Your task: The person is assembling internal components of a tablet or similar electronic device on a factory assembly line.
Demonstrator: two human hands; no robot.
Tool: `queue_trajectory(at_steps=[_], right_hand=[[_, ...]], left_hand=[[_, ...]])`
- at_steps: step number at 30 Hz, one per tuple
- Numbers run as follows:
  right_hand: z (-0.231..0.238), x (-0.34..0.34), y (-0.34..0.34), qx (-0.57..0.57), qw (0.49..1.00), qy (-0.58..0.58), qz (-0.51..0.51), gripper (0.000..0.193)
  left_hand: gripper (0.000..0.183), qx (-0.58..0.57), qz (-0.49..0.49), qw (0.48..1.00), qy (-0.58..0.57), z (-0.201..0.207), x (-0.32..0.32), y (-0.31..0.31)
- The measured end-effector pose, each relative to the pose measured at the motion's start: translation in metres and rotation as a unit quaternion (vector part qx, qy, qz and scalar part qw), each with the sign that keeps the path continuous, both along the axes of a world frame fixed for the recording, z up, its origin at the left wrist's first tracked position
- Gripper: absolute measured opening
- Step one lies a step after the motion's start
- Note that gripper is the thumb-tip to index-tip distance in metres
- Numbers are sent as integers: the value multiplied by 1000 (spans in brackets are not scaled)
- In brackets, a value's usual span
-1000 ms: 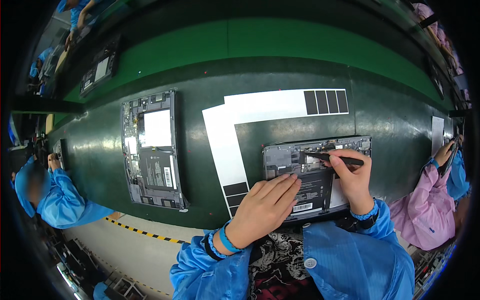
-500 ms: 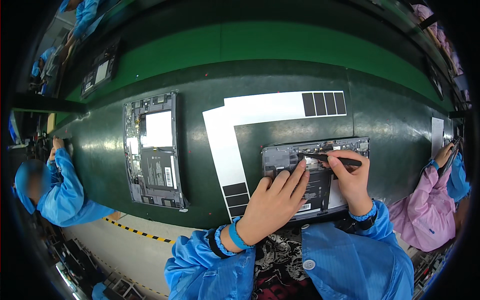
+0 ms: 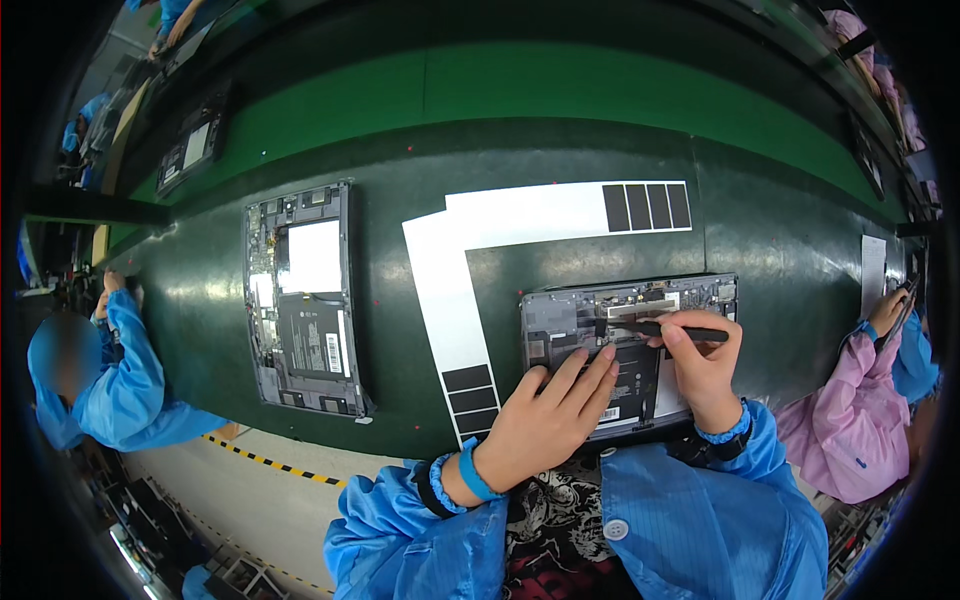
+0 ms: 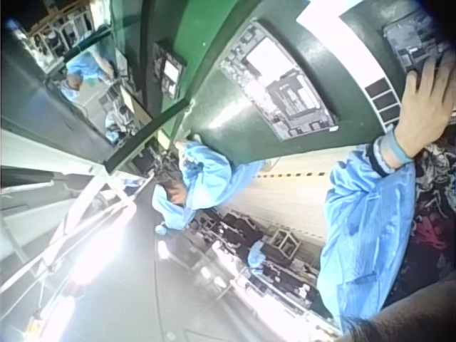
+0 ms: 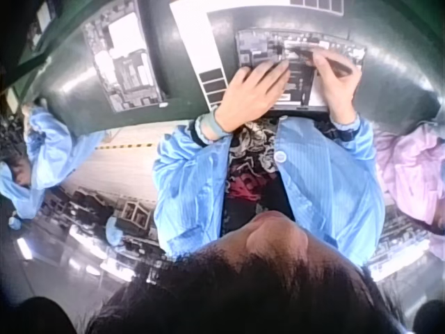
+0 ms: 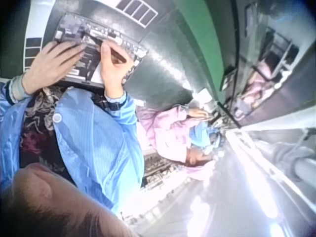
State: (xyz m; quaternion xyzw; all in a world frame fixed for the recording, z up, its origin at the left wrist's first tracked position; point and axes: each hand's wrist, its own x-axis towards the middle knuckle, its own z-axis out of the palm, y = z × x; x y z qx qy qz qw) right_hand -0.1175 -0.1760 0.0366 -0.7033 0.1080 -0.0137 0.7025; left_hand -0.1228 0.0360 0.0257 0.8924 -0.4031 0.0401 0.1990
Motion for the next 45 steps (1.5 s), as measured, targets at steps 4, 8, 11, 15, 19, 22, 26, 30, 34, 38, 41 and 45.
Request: queue_trajectory(at_steps=[4,8,11,15,19,22,26,30,34,38,41,45], right_hand=[[1,2,0,-18,999,34,17,13],[0,6,4,-11,999,47,-10,13],[1,7,5,-20,998,55,-13,14],[0,7,5,-24,999,47,-13,15],[-2,6,4,-15,999,43,-15,16],[-3,5,2,-23,999,44,-8,16],[-4,6,5,-44,999,32,1,16],[-3,5,12,-65,997,-4,-32,16],[-8,5,10,-98,995,-29,2,18],[-6,7,10,-61,997,-31,-22,20],[7,-8,38,-59,998,29,9,17],[10,-13,103,-137,982,-54,122,13]], left_hand=[[38,-12,-2,1000,8,-2,0,0],[38,-22,-2,1000,19,-2,1,1],[38,-24,-2,1000,18,-4,0,2],[37,-17,-7,1000,11,-2,2,1],[44,-28,24,999,40,1,4,-4],[49,-24,39,997,61,1,7,-6],[52,3,49,996,71,4,4,-11],[50,11,81,996,33,2,0,-21],[46,-43,107,993,30,2,6,-20],[37,-86,107,990,36,12,-3,5],[31,-116,187,975,41,4,-25,49],[33,-89,259,962,25,-12,-34,85]])
